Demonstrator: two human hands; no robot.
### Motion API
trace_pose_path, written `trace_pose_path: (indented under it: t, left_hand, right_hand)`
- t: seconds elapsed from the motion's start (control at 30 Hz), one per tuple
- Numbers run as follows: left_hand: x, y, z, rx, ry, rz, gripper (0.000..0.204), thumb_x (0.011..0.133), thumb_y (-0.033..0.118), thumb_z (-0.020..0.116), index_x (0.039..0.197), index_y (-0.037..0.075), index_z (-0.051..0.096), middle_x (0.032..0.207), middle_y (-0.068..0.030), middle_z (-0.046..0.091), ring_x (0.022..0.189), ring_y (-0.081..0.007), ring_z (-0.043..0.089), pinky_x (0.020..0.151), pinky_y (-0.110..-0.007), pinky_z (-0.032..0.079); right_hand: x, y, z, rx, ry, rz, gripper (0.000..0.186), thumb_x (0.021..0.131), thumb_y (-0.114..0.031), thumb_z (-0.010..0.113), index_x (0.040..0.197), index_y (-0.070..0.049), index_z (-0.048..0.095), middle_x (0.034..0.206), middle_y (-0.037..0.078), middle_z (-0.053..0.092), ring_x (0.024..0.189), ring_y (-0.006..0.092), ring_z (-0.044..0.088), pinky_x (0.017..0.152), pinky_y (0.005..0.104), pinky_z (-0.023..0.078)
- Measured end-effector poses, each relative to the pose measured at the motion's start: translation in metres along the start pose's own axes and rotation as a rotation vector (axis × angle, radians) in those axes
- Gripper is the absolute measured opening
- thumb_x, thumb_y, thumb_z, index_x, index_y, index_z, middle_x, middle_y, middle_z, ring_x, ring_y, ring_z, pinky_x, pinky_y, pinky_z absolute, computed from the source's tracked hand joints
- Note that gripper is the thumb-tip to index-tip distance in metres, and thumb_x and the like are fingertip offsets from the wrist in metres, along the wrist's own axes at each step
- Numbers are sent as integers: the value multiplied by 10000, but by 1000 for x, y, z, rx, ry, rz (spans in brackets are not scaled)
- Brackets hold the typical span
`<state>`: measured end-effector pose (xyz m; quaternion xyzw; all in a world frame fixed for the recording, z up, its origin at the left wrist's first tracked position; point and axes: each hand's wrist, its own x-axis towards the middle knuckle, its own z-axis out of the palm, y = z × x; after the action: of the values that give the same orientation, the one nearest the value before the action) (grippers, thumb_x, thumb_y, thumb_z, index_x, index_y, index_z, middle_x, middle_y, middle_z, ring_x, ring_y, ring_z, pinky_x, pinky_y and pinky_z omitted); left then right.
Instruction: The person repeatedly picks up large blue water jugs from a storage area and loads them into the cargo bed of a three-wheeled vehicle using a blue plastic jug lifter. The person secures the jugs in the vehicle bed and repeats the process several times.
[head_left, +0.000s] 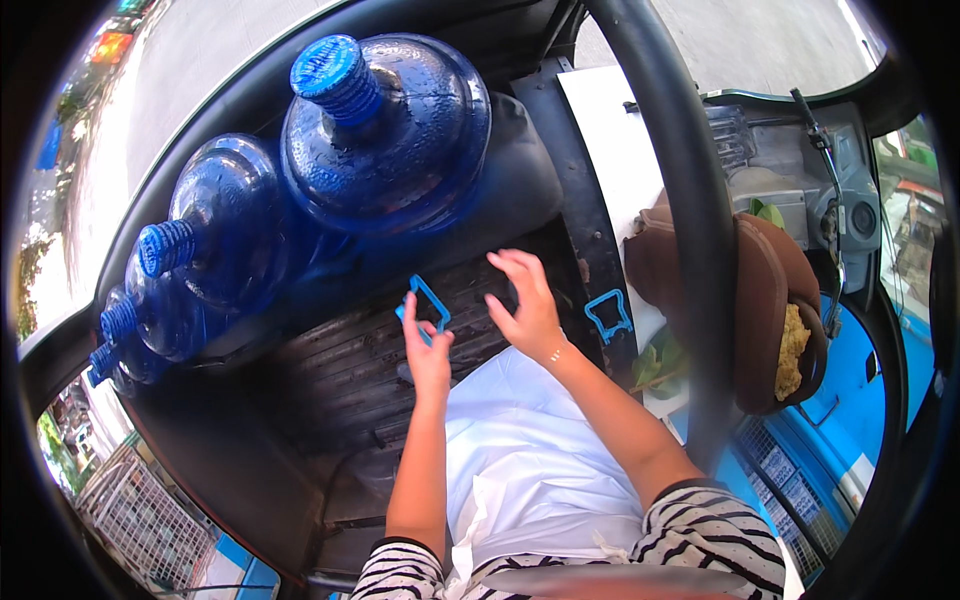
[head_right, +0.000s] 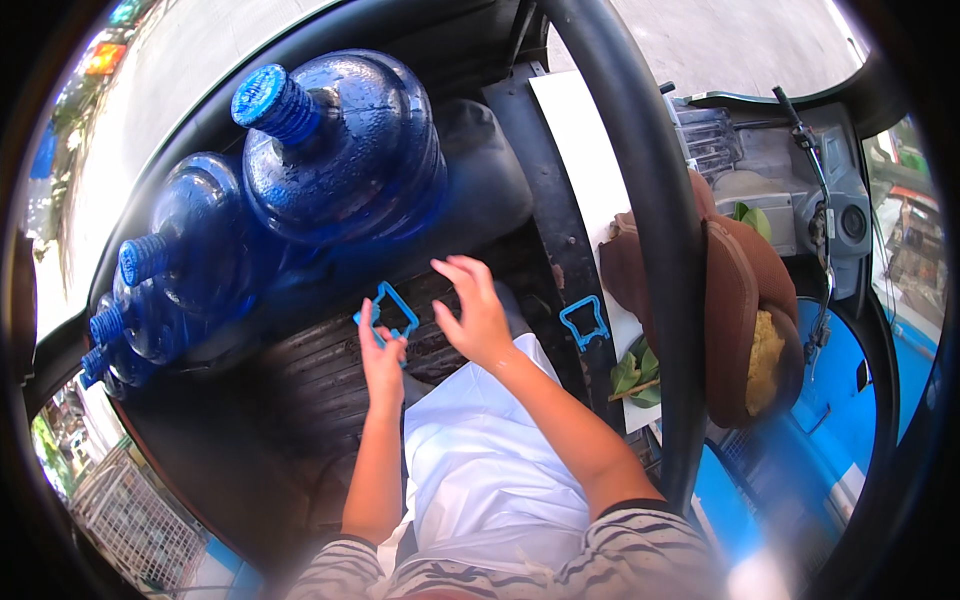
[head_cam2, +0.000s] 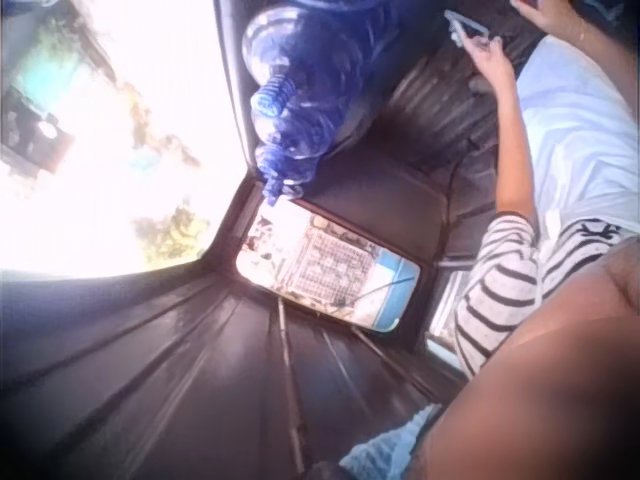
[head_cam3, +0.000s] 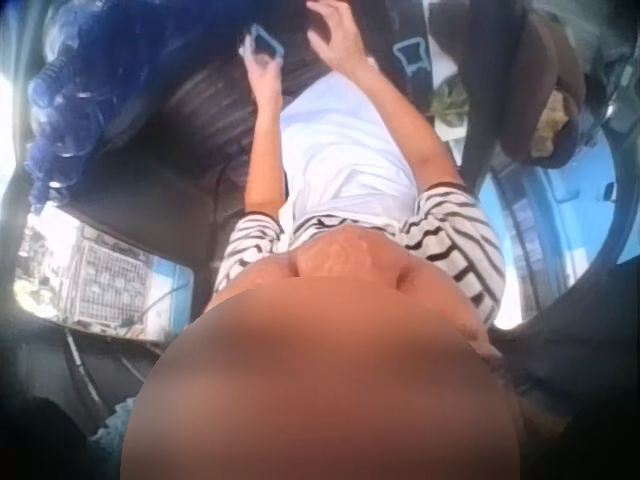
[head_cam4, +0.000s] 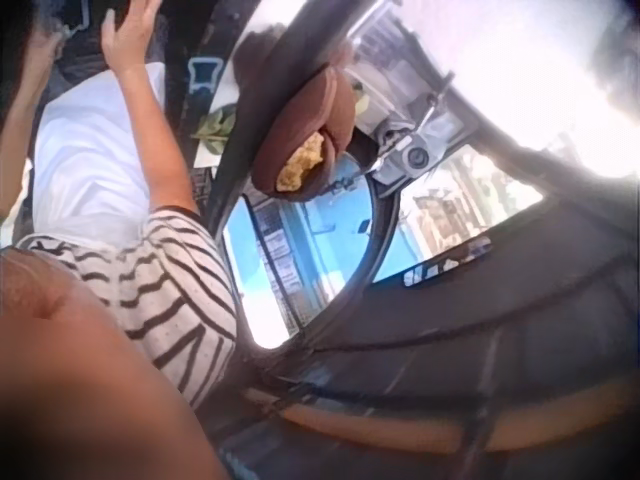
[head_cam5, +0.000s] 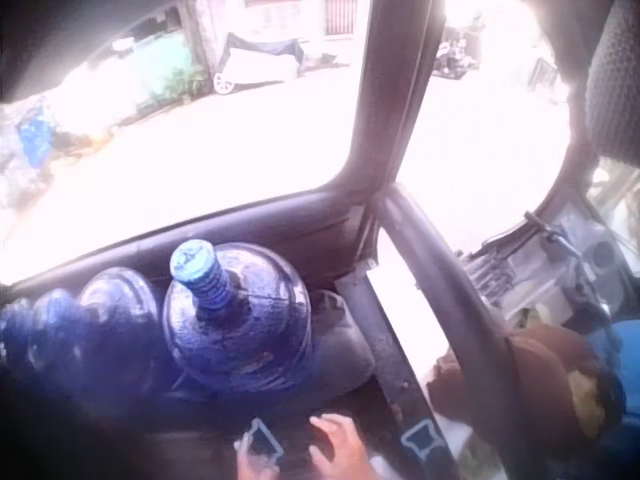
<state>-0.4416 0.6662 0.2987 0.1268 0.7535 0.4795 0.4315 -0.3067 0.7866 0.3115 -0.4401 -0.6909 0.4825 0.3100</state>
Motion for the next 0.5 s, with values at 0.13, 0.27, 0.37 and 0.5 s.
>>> trace_pose_path:
  t: [0.13,0.27,0.37,0.5]
  left_hand:
    - [-52,-18,6,250,-5,-9,880,704,-68,571,1484,179,248,842,-11,425,651,-95,407,605,-207,403]
    - [-88,-46,18,233,-46,-120,938,740,-33,607,1503,145,91,900,-61,497,767,-154,518,698,-268,455]
    - [-104,-73,24,124,-105,-359,837,747,-13,616,1465,114,205,920,-71,506,777,-158,518,725,-270,452]
    - [-130,-105,16,113,-297,-365,526,803,71,581,1305,60,426,842,-32,527,773,-153,530,729,-281,448]
  right_hand:
    - [-80,26,-77,-264,-149,320,531,724,15,655,1231,-93,537,1224,175,445,1137,340,493,952,382,429]
    - [-158,30,-170,-737,61,254,408,749,20,602,1149,-54,565,1161,186,457,1027,343,510,898,393,438]
    - [-217,21,-217,-942,198,335,376,756,3,610,1127,-41,566,1166,190,445,1047,353,489,916,423,414]
    - [-297,28,-250,-1191,329,317,480,799,-100,635,1257,-60,496,1316,212,398,1235,398,394,1018,484,314]
